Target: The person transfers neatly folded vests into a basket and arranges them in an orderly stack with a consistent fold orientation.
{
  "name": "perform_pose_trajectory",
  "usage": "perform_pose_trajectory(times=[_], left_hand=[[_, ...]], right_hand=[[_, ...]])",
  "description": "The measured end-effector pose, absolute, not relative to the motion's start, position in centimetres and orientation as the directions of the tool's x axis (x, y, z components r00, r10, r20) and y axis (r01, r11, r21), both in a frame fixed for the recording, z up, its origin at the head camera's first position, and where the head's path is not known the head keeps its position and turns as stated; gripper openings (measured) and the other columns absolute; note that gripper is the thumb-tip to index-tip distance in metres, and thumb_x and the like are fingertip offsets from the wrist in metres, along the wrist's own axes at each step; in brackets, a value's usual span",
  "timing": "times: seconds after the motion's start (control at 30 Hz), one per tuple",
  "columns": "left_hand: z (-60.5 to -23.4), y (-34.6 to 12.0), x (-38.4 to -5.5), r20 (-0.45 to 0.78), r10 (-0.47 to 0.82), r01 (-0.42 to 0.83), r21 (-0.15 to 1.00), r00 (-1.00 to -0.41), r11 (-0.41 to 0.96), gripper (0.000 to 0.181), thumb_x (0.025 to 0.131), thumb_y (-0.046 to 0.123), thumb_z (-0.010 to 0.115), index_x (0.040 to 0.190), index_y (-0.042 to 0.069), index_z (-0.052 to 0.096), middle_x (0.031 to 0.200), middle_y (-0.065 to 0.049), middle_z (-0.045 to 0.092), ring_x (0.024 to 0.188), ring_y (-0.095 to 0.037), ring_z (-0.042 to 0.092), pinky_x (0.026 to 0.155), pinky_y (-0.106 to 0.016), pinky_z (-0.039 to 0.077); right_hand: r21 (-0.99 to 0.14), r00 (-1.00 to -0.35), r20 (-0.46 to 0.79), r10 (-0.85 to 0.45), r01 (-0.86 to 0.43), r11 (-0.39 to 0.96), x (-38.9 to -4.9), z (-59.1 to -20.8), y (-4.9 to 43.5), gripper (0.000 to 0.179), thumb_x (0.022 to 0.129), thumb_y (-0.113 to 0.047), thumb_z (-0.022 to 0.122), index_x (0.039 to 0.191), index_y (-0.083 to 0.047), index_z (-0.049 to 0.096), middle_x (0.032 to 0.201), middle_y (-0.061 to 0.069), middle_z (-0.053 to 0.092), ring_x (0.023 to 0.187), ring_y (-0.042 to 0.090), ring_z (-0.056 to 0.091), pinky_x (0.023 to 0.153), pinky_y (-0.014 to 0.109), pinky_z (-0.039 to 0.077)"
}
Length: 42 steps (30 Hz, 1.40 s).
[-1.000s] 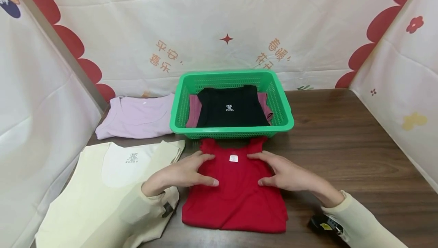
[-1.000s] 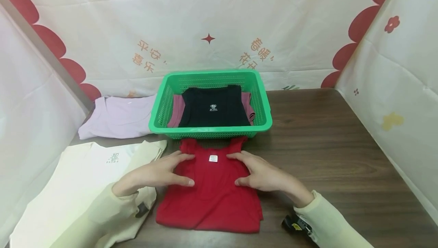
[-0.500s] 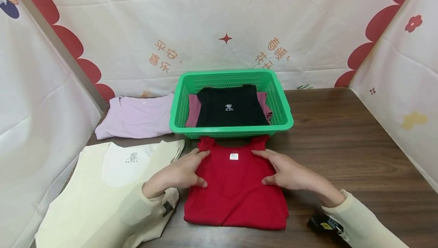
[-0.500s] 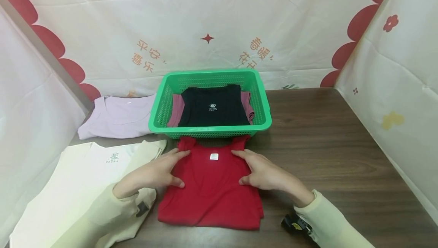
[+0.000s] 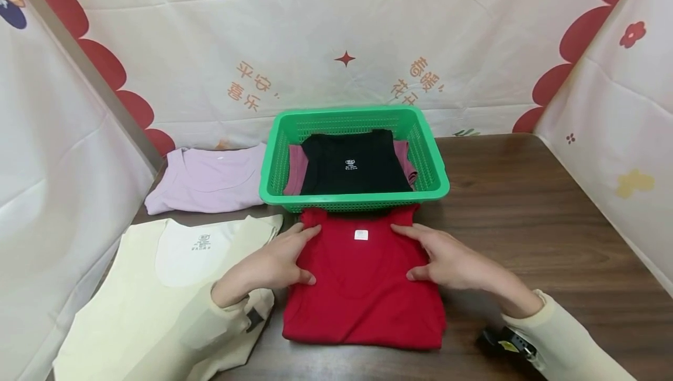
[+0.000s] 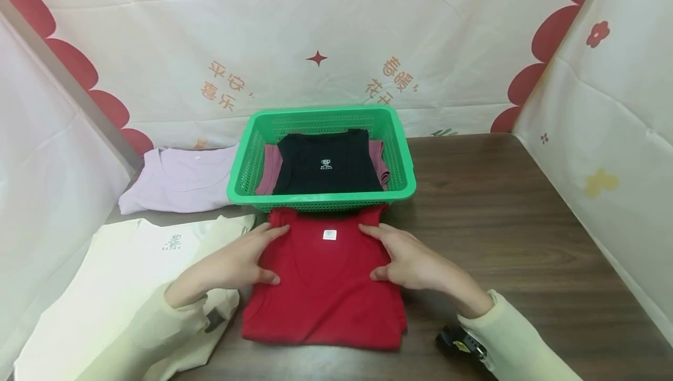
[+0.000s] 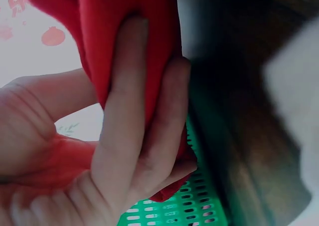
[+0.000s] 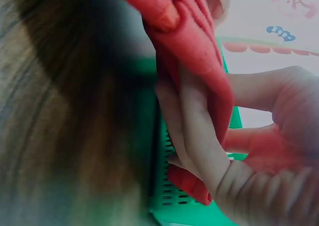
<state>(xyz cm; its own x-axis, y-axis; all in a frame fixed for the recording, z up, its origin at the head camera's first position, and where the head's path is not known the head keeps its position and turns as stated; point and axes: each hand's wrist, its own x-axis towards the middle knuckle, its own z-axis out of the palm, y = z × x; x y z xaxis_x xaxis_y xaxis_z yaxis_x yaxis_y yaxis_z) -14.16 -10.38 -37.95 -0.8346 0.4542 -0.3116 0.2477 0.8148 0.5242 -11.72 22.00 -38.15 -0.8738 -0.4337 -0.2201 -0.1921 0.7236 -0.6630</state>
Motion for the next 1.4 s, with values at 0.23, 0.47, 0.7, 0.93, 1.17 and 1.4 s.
perform_pose_trajectory(times=[0.23, 0.47, 0.7, 0.93, 1.17, 1.4], left_hand=[[-36.6, -10.7, -13.4, -0.296, 0.478, 0.266, 0.543, -0.827, 0.796, 0.091, 0.082, 0.018, 0.086, 0.16, 0.011, 0.039, 0.165, -0.017, 0.033, 0.153, -0.037, 0.033, 0.117, -0.055, 0.041], [-35.4, -10.8, -12.6, -0.269, 0.49, 0.281, 0.557, -0.829, 0.782, 0.092, 0.082, 0.018, 0.086, 0.161, 0.013, 0.038, 0.166, -0.015, 0.032, 0.154, -0.036, 0.032, 0.115, -0.054, 0.044], [-34.4, -11.0, -11.6, -0.243, 0.503, 0.292, 0.579, -0.83, 0.761, 0.092, 0.083, 0.018, 0.086, 0.161, 0.014, 0.038, 0.165, -0.015, 0.033, 0.153, -0.036, 0.032, 0.115, -0.054, 0.044], [-33.4, -11.1, -10.7, -0.201, 0.53, 0.327, 0.595, -0.824, 0.734, 0.092, 0.084, 0.018, 0.085, 0.161, 0.014, 0.036, 0.165, -0.014, 0.033, 0.153, -0.036, 0.033, 0.116, -0.055, 0.043], [-33.1, -11.3, -10.2, -0.137, 0.544, 0.357, 0.619, -0.828, 0.699, 0.092, 0.085, 0.018, 0.084, 0.162, 0.015, 0.035, 0.163, -0.012, 0.035, 0.15, -0.033, 0.037, 0.114, -0.054, 0.045], [-33.1, -11.4, -10.0, -0.075, 0.537, 0.375, 0.635, -0.84, 0.676, 0.094, 0.084, 0.017, 0.085, 0.163, 0.016, 0.034, 0.163, -0.013, 0.035, 0.148, -0.033, 0.039, 0.112, -0.056, 0.046]], right_hand=[[-0.673, -0.88, -0.214, -0.424, -0.181, 0.717, -10.9, -36.4, 22.2, 0.088, 0.081, -0.021, 0.087, 0.156, -0.011, 0.044, 0.152, 0.022, 0.044, 0.132, 0.04, 0.048, 0.082, 0.03, 0.059], [-0.706, -0.88, -0.187, -0.437, -0.189, 0.683, -9.9, -34.7, 22.6, 0.088, 0.081, -0.024, 0.088, 0.157, -0.013, 0.044, 0.148, 0.02, 0.047, 0.127, 0.035, 0.052, 0.075, 0.023, 0.059], [-0.737, -0.872, -0.172, -0.459, -0.195, 0.647, -9.4, -33.5, 23.1, 0.089, 0.081, -0.024, 0.087, 0.157, -0.014, 0.043, 0.146, 0.018, 0.049, 0.125, 0.034, 0.053, 0.075, 0.023, 0.06], [-0.769, -0.867, -0.13, -0.481, -0.218, 0.601, -8.6, -32.7, 23.7, 0.088, 0.083, -0.023, 0.086, 0.158, -0.014, 0.041, 0.143, 0.017, 0.051, 0.115, 0.03, 0.058, 0.073, 0.027, 0.061], [-0.763, -0.874, -0.103, -0.475, -0.237, 0.601, -8.1, -32.0, 23.8, 0.087, 0.084, -0.023, 0.086, 0.158, -0.015, 0.041, 0.144, 0.017, 0.051, 0.108, 0.025, 0.06, 0.07, 0.027, 0.061], [-0.751, -0.882, -0.04, -0.469, -0.283, 0.596, -7.9, -31.8, 23.9, 0.085, 0.085, -0.022, 0.085, 0.157, -0.017, 0.042, 0.141, 0.012, 0.053, 0.105, 0.02, 0.06, 0.067, 0.027, 0.059]])
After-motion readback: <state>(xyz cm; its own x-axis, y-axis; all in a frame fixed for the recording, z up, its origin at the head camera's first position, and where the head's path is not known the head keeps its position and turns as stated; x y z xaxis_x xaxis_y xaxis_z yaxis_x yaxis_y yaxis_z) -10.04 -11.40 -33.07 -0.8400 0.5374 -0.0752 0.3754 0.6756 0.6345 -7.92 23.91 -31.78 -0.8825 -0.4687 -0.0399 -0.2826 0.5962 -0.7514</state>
